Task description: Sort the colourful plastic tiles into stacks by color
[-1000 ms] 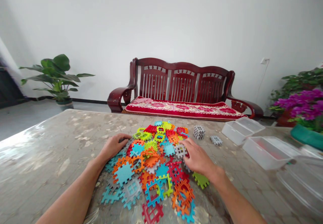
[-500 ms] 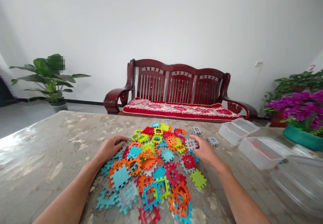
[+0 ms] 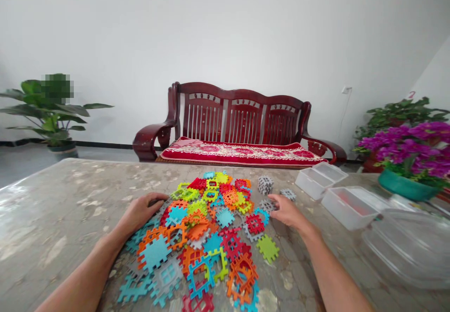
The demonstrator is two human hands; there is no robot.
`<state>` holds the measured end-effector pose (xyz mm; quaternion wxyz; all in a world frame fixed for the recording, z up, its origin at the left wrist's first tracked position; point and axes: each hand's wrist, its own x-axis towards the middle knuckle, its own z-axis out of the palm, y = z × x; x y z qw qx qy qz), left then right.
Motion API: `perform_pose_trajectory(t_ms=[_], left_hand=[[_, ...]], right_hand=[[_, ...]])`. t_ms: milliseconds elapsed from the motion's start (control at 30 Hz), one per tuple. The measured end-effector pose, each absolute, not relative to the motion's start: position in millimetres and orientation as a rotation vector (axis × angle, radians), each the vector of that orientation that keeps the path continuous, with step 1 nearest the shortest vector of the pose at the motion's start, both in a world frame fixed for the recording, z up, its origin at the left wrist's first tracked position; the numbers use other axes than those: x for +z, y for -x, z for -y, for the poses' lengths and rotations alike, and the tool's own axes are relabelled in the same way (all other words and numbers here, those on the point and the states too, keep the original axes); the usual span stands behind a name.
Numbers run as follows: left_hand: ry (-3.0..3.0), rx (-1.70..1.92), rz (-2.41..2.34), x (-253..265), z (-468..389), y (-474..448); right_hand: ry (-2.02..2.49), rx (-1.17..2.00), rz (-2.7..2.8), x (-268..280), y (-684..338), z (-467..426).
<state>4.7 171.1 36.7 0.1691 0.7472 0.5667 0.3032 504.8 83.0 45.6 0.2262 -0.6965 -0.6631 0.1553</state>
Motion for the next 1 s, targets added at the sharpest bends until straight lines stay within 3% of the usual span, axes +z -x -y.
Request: perform_pose_trajectory(t_ms=[400,1000], left_hand=[[-2.116,0.849,-1.61,29.9,-176.6,-0.5],[-2.134,0.834,-1.611,25.1,-179.7,2.9]], right_hand=[[2.133,0.138,1.922,55.2,-499.3,-75.7],[2.087,0.008,1.851,59.6,-468.0,-65.9]])
